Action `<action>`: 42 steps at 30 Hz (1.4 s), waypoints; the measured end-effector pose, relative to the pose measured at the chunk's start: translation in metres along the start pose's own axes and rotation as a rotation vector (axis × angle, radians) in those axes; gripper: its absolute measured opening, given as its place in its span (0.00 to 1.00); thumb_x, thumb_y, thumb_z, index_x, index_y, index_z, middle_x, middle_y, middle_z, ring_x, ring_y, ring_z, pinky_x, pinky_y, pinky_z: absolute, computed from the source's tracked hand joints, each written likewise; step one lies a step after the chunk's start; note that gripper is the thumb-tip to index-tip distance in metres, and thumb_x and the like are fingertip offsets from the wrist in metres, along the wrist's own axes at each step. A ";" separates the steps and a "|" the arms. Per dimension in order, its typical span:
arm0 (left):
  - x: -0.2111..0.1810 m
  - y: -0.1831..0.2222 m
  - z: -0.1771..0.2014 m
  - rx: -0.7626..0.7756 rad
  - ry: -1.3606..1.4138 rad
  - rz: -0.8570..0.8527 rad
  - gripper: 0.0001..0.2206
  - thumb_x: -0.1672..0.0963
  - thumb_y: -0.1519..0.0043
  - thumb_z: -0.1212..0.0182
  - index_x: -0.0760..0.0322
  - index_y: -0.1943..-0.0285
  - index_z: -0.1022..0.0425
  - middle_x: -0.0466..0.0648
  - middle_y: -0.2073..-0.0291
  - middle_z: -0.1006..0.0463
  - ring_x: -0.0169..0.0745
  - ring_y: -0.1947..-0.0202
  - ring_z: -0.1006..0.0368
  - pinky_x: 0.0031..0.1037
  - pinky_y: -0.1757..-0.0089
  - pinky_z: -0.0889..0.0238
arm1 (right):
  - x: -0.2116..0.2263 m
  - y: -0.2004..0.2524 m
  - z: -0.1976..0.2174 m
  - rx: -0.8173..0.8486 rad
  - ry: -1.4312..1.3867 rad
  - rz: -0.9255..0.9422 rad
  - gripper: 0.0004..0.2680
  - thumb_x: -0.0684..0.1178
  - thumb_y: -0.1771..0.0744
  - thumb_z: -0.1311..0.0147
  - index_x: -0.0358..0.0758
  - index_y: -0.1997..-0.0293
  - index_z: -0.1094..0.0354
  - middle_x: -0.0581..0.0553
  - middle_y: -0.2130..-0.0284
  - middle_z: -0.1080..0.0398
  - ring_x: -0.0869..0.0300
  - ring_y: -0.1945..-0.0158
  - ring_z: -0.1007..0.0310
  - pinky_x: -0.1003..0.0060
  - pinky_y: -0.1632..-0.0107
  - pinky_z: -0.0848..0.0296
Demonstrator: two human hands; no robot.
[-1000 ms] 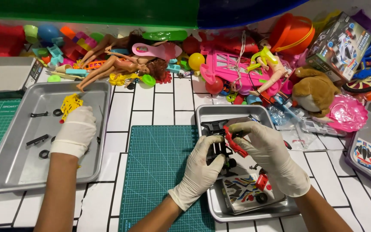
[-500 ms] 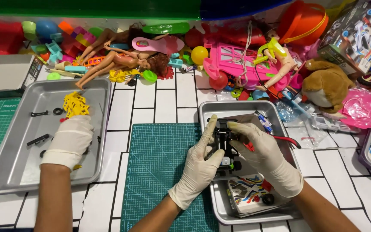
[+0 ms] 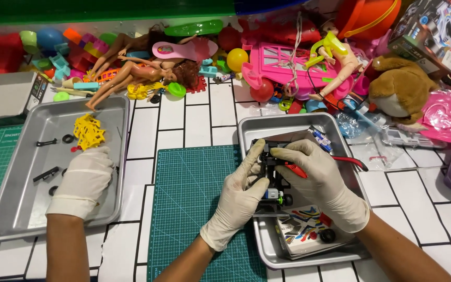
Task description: Assembling a small black toy car by fitting various plastic components onto the chassis.
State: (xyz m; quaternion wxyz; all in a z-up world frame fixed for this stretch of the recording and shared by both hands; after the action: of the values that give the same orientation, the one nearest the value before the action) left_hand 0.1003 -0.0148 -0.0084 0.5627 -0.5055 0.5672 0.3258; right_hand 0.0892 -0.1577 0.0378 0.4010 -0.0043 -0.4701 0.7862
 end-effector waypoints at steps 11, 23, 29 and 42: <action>0.046 0.002 0.010 -0.069 0.058 0.073 0.32 0.68 0.44 0.47 0.59 0.28 0.38 0.49 0.36 0.31 0.33 0.56 0.27 0.20 0.56 0.29 | -0.023 -0.003 0.012 -0.037 -0.115 -0.203 0.10 0.43 0.36 0.34 0.44 0.52 0.22 0.47 0.65 0.28 0.57 0.66 0.26 0.67 0.61 0.26; 0.035 -0.014 0.052 -0.265 0.067 0.112 0.40 0.69 0.42 0.50 0.45 0.20 0.55 0.48 0.64 0.25 0.31 0.63 0.27 0.23 0.54 0.28 | -0.018 0.025 -0.015 1.049 0.092 -0.508 0.10 0.50 0.38 0.36 0.46 0.55 0.22 0.45 0.64 0.19 0.48 0.62 0.17 0.53 0.57 0.20; 0.017 -0.017 0.065 -0.310 -0.095 0.117 0.44 0.67 0.41 0.49 0.42 0.20 0.68 0.52 0.62 0.25 0.34 0.62 0.27 0.26 0.55 0.27 | -0.043 0.034 -0.024 1.024 0.179 -0.479 0.06 0.48 0.36 0.38 0.44 0.57 0.23 0.44 0.68 0.20 0.48 0.62 0.18 0.54 0.60 0.21; 0.035 -0.016 0.069 -0.385 0.021 0.282 0.28 0.63 0.43 0.42 0.66 0.30 0.37 0.45 0.70 0.26 0.30 0.68 0.31 0.19 0.63 0.38 | -0.065 0.072 -0.056 0.824 0.664 -0.058 0.09 0.49 0.35 0.41 0.36 0.56 0.30 0.41 0.73 0.28 0.46 0.68 0.23 0.52 0.66 0.22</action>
State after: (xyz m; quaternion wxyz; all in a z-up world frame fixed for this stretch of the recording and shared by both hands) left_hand 0.1420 0.0382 -0.0497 0.3990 -0.5228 0.5651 0.4982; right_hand 0.1099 -0.1742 -0.0709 0.5182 -0.0820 0.0302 0.8508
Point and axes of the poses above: each hand's wrist, its own y-axis away from the middle knuckle, its own z-axis out of the back of the hand, x = y × z, the point moved 9 cm from there along -y, towards the middle knuckle
